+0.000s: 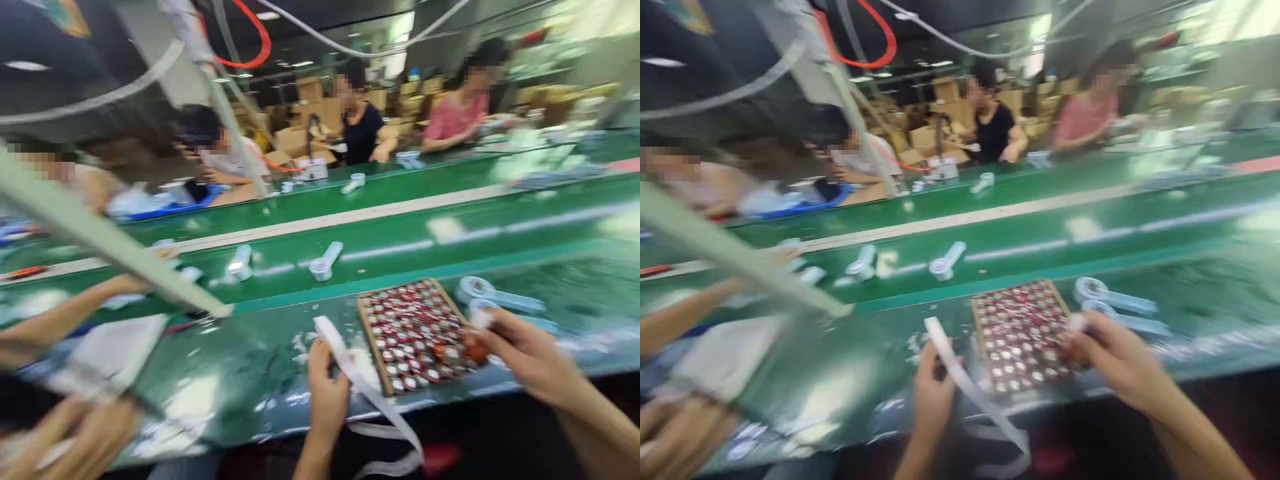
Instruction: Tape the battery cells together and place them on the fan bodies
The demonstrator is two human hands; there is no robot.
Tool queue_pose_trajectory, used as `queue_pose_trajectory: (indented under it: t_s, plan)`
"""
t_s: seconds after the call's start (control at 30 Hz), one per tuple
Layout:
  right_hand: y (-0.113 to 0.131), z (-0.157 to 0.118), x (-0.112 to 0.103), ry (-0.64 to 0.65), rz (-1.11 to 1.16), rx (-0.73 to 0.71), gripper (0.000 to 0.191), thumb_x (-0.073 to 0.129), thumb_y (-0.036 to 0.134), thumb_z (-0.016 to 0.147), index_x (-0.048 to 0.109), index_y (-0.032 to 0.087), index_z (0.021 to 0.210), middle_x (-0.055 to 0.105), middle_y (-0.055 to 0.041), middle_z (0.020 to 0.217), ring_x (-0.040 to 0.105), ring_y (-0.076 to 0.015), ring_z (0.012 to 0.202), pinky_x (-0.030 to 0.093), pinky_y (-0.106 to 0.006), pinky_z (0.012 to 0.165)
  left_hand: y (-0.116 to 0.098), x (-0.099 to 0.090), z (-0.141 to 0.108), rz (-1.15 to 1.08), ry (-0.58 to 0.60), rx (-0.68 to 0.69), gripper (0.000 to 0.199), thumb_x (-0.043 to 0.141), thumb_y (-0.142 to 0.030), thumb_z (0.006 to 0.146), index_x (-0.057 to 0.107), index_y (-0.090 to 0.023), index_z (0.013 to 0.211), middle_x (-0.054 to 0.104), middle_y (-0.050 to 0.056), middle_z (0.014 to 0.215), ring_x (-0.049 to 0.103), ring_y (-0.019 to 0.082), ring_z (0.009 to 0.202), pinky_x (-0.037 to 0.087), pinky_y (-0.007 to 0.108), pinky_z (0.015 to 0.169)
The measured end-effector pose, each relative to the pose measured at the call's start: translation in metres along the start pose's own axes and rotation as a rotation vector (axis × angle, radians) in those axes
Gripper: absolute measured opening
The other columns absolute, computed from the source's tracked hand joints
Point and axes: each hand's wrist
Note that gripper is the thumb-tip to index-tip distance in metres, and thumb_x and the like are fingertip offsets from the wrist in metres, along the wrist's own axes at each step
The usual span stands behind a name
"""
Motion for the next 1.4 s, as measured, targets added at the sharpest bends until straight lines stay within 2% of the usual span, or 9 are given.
queue_pose_trajectory:
  t_s: [0.23, 0.37, 0.57, 0.7, 0.83, 1.0, 1.2, 1.3, 1.4]
  plan:
    - [0.015, 0.071, 0.036, 0.185, -0.262, -0.142, 0.020, 0.050, 0.029, 0.104, 0.067, 0.020, 0.099, 0.072, -0.0049, 0.099, 0.065, -0.0216, 0.094, 0.050, -0.035, 0.089, 0.011, 0.005, 0.031, 0.083, 0.025, 0.075, 0.049, 0.073, -0.055, 0.080, 0.071, -0.024, 0.117, 0.068, 0.008, 0.127, 0.060, 0.033, 0.126, 0.047, 0.052, 0.112]
    - [0.004, 0.047, 0.030, 0.080, -0.392, -0.190, 0.030, 0.055, 0.036, 0.104, 0.059, 0.021, 0.130, 0.065, -0.0111, 0.126, 0.059, -0.0270, 0.117, 0.047, -0.042, 0.101, 0.014, 0.006, 0.027, 0.141, 0.044, 0.138, 0.045, 0.071, -0.052, 0.083, 0.070, -0.026, 0.120, 0.066, 0.007, 0.133, 0.059, 0.031, 0.128, 0.046, 0.053, 0.114]
    - [-0.003, 0.017, 0.030, 0.218, -0.504, -0.226, 0.021, 0.066, 0.021, 0.096, 0.067, 0.021, 0.118, 0.071, -0.0087, 0.106, 0.064, -0.0283, 0.103, 0.053, -0.046, 0.095, 0.008, 0.003, 0.019, 0.158, -0.017, 0.287, 0.038, 0.071, -0.042, 0.090, 0.067, -0.025, 0.124, 0.068, 0.007, 0.125, 0.060, 0.030, 0.125, 0.047, 0.054, 0.112]
    - [0.005, 0.008, 0.028, -0.068, -0.182, -0.159, 0.029, 0.069, 0.025, 0.095, 0.065, 0.024, 0.124, 0.072, -0.0073, 0.115, 0.069, -0.0254, 0.106, 0.057, -0.042, 0.096, -0.040, -0.017, 0.003, 0.286, 0.042, 0.749, 0.020, 0.074, -0.018, 0.088, 0.069, -0.023, 0.107, 0.070, 0.006, 0.108, 0.056, 0.030, 0.126, 0.044, 0.057, 0.113]
    - [0.029, -0.012, 0.015, 0.007, 0.081, -0.100, 0.036, 0.074, 0.029, 0.092, 0.064, 0.026, 0.126, 0.072, -0.0051, 0.115, 0.072, -0.0218, 0.101, 0.062, -0.034, 0.090, -0.094, -0.030, -0.003, 0.423, 0.304, 1.036, 0.025, 0.062, 0.000, 0.089, 0.068, -0.018, 0.105, 0.071, 0.005, 0.102, 0.057, 0.025, 0.120, 0.044, 0.050, 0.115]
    - [0.055, -0.027, 0.009, 0.107, 0.033, -0.054, 0.035, 0.081, 0.030, 0.085, 0.069, 0.024, 0.118, 0.077, -0.0031, 0.105, 0.075, -0.0191, 0.085, 0.064, -0.029, 0.083, -0.121, -0.033, 0.008, 0.657, 0.439, 1.184, 0.031, 0.059, -0.005, 0.092, 0.070, -0.017, 0.118, 0.071, 0.007, 0.117, 0.045, 0.038, 0.134, 0.049, 0.049, 0.108]
    - [0.043, -0.027, 0.022, 0.233, 0.292, 0.153, 0.040, 0.083, 0.029, 0.083, 0.070, 0.023, 0.120, 0.078, -0.0050, 0.111, 0.077, -0.0225, 0.093, 0.065, -0.032, 0.083, -0.136, -0.024, 0.015, 0.768, 0.415, 1.342, 0.034, 0.048, -0.003, 0.095, 0.071, -0.013, 0.117, 0.071, 0.008, 0.117, 0.056, 0.029, 0.127, 0.048, 0.045, 0.113]
    - [0.024, -0.028, 0.032, 0.099, 0.626, 0.234, 0.057, 0.086, 0.027, 0.079, 0.062, 0.023, 0.131, 0.077, -0.0062, 0.113, 0.076, -0.0245, 0.099, 0.064, -0.038, 0.091, -0.140, -0.013, 0.010, 0.755, 0.344, 1.312, 0.034, 0.050, -0.004, 0.093, 0.071, -0.016, 0.117, 0.072, 0.007, 0.114, 0.057, 0.031, 0.125, 0.051, 0.048, 0.111]
    - [0.014, -0.027, 0.050, -0.226, 0.865, 0.209, 0.064, 0.090, 0.030, 0.076, 0.058, 0.025, 0.132, 0.076, -0.0077, 0.116, 0.075, -0.0265, 0.103, 0.063, -0.043, 0.094, -0.137, 0.004, 0.001, 0.626, 0.214, 1.260, 0.028, 0.062, -0.011, 0.090, 0.070, -0.015, 0.117, 0.073, 0.010, 0.106, 0.057, 0.037, 0.125, 0.053, 0.055, 0.106]
Point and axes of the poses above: each hand's wrist, its own z-axis towards the middle knuckle, its own x-axis out of the palm, y = z × x
